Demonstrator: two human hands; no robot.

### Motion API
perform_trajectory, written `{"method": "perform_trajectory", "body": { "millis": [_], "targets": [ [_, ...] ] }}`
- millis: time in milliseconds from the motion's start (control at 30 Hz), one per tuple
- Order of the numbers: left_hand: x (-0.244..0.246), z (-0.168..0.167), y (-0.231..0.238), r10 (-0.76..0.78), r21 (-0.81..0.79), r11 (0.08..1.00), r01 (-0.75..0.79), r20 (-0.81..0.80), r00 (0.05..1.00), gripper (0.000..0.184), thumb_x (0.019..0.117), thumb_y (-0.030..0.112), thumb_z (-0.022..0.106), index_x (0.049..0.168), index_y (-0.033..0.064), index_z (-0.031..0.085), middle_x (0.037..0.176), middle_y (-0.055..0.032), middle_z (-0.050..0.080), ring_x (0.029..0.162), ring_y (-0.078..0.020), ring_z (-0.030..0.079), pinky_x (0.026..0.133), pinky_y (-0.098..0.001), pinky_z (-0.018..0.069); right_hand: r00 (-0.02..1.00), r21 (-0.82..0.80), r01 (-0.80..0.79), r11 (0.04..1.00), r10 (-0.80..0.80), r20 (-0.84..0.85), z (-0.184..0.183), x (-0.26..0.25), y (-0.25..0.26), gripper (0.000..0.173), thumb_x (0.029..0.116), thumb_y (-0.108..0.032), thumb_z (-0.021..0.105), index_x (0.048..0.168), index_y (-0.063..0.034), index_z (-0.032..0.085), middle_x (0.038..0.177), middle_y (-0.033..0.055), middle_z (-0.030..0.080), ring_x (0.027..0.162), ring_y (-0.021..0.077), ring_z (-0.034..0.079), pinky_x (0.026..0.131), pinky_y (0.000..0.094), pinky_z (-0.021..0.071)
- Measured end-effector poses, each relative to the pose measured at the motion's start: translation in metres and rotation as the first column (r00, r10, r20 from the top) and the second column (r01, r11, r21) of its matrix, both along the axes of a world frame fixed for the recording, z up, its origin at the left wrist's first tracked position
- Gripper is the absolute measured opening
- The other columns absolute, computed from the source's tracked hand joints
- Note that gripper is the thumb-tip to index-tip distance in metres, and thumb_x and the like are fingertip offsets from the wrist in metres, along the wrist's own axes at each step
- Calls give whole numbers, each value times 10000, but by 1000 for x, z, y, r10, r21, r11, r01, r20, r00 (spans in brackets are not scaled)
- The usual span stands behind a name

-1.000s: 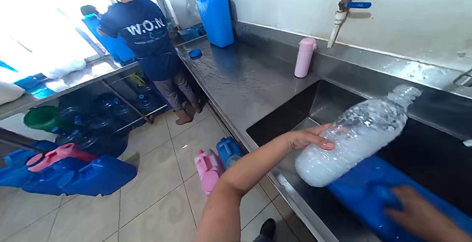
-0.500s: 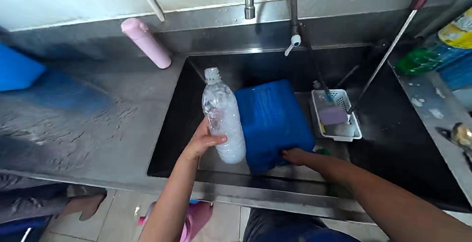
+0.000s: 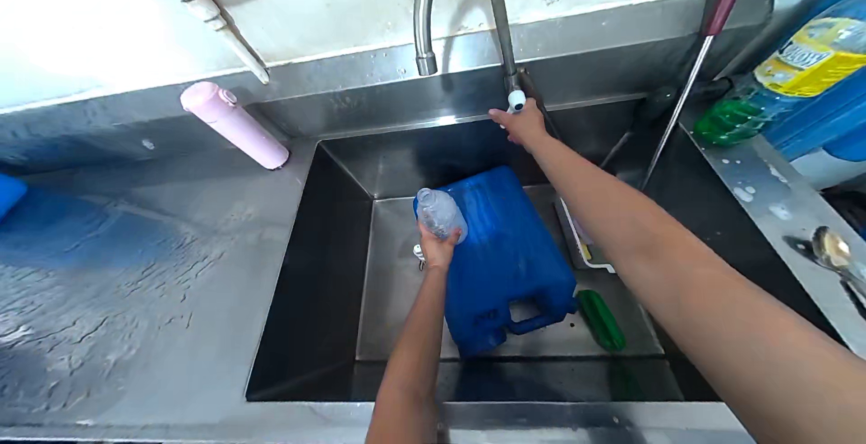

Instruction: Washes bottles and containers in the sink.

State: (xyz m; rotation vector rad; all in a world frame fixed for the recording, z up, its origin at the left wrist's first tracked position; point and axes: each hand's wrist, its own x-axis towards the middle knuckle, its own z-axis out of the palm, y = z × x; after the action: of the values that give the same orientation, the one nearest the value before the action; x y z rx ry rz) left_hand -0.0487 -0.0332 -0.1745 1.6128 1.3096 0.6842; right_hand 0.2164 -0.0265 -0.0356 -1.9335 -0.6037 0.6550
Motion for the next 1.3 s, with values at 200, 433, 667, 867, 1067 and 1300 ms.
{"method": "perform_trajectory", "body": {
  "millis": [200,433,667,867,1067,1300],
  "targets": [
    [12,9,13,-94,-28,995,91,-127,988,1030,820,135,862,1569,-84,189,1435,-313,535,1349,-353,552,1166,-428,408,944,-265,31,964,59,326,8,6,5,479,1024,-195,582,1419,44,455,1274,291,638,1218,457,621,985,622,483],
    [25,13,17,-175,-53,984,170,-98,980,996,824,116,855,1566,-74,218,1435,-313,534,1350,-354,550,1169,-432,410,842,-165,-228,960,279,461,89,7,-15,507,984,-265,693,1361,49,568,1277,325,607,1197,476,595,994,651,460],
    [41,21,4,-258,-110,963,245,-120,959,1021,814,102,866,1580,-47,207,1464,-305,511,1373,-367,523,1175,-466,399,861,345,-478,808,509,2,190,-70,18,243,1060,-297,562,1156,-80,617,915,10,603,736,92,581,652,257,502],
    [53,31,-11,-331,-118,943,313,-195,923,946,832,130,849,1571,-24,280,1497,-312,470,1367,-411,518,1147,-526,422,810,496,-510,702,586,4,150,-27,-39,254,1095,-223,322,1055,-129,555,874,-42,639,732,52,629,658,238,551],
    [65,32,-28,-335,-110,942,317,-254,907,946,848,179,847,1565,-48,275,1509,-313,455,1364,-408,523,1145,-508,425,601,-174,-663,728,656,456,38,-88,-48,182,957,3,605,1096,62,706,1263,260,620,1187,389,609,1015,533,489],
    [59,29,-39,-253,-79,967,241,-271,929,953,831,166,860,1548,-68,278,1440,-333,514,1332,-420,547,1130,-518,433,759,-46,-436,899,395,518,16,-29,-131,296,907,58,604,1193,70,677,1305,311,572,1225,418,574,1028,510,487]
  ]
}}
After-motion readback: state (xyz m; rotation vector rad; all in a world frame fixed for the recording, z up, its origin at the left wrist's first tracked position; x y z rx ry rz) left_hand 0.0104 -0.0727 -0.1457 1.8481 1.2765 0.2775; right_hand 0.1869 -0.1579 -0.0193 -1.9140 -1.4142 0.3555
